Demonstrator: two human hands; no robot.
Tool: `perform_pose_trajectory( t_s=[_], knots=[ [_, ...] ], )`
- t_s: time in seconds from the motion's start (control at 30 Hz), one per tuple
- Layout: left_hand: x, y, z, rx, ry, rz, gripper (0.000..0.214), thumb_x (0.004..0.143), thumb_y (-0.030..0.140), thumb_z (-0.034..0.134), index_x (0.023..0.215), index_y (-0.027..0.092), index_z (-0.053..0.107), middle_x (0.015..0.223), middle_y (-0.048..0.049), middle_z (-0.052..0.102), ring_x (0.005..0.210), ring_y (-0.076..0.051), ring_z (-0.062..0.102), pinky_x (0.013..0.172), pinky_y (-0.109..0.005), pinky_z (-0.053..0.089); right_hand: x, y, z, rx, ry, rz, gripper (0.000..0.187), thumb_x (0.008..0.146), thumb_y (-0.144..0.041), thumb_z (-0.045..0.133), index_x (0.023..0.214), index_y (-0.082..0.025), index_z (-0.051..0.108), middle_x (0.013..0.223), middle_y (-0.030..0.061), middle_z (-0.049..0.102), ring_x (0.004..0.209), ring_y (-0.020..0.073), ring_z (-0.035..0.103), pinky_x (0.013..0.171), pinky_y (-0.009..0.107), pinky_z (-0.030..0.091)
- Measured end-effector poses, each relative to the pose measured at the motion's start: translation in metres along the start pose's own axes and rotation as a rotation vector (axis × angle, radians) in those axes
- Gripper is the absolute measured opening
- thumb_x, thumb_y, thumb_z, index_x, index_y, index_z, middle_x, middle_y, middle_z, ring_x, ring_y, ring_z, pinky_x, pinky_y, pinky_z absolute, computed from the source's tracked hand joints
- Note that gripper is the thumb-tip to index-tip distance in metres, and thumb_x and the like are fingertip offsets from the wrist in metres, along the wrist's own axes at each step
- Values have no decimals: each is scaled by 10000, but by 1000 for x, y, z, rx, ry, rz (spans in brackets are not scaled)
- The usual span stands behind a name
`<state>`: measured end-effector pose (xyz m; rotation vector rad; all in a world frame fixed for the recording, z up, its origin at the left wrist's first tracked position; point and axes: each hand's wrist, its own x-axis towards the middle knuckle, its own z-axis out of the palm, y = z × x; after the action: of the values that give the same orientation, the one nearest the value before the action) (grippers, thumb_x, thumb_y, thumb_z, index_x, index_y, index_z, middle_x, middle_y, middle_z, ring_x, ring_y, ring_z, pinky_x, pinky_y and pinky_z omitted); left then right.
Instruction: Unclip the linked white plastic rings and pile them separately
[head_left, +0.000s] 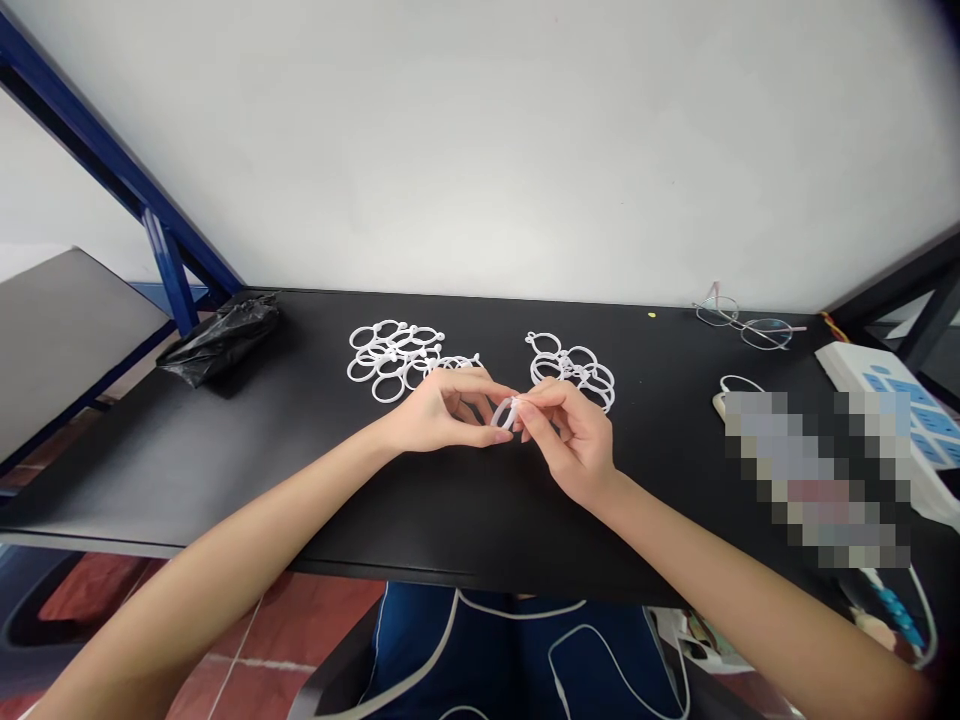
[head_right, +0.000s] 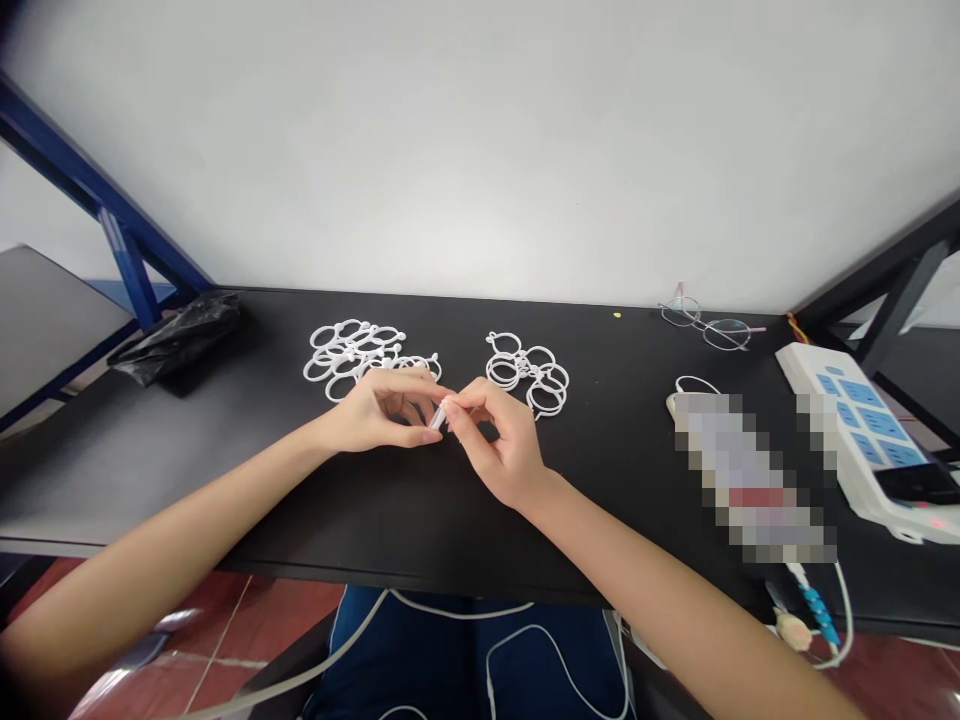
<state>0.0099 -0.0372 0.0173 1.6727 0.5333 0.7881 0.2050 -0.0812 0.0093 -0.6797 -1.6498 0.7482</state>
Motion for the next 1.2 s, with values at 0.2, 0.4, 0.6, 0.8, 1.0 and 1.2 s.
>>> perform_pose_trajectory(
  t_s=[0.2, 0.4, 0.6, 0.8, 1.0, 1.2],
  knots=[
    [0, -1, -1, -5, -1, -19, 393, 739, 183, 806, 1122, 233, 733, 906, -16, 582, 721, -118, 675, 594, -201, 599, 0, 1, 1, 27, -3, 14, 100, 940, -139, 555, 913, -217, 612, 778, -2, 586, 659, 118, 594, 549, 245, 521],
    [0, -2, 0, -10, 1, -21, 386, 741, 178, 804, 1117, 230, 735, 901, -17, 583, 715, -111, 669, 586, -191, 587, 0, 0, 2, 24, -2, 21, 99, 943, -141, 553, 908, -216, 607, 787, -5, 585, 656, 111, 593, 552, 238, 520],
    [0, -3, -1, -28, -2, -14, 378, 738, 173, 801, 1107, 229, 740, 890, -12, 575, 692, -106, 664, 588, -202, 585, 0, 1, 1, 14, -14, 24, 104, 948, -142, 545, 892, -216, 593, 782, -8, 582, 657, 108, 594, 557, 233, 518],
    [1, -2, 0, -1, 20, -23, 356, 731, 183, 796, 1084, 197, 747, 838, -3, 556, 647, -91, 626, 560, -200, 566, 0, 4, 0, -2, -14, 26, 111, 954, -142, 537, 881, -216, 577, 745, -24, 559, 601, 92, 575, 554, 233, 513],
    [1, -2, 0, -7, 14, -11, 363, 729, 164, 794, 1086, 209, 747, 833, 3, 556, 644, -89, 634, 564, -198, 560, -1, 4, 0, -3, -17, 26, 109, 951, -146, 541, 880, -216, 584, 759, -15, 572, 620, 101, 589, 546, 232, 522],
    [1, -1, 0, -12, 11, -10, 358, 728, 159, 797, 1079, 212, 751, 822, 8, 554, 632, -86, 639, 553, -189, 557, -1, 4, 0, -10, -6, 13, 106, 947, -140, 547, 885, -217, 584, 763, -15, 582, 627, 97, 593, 549, 222, 525]
  ],
)
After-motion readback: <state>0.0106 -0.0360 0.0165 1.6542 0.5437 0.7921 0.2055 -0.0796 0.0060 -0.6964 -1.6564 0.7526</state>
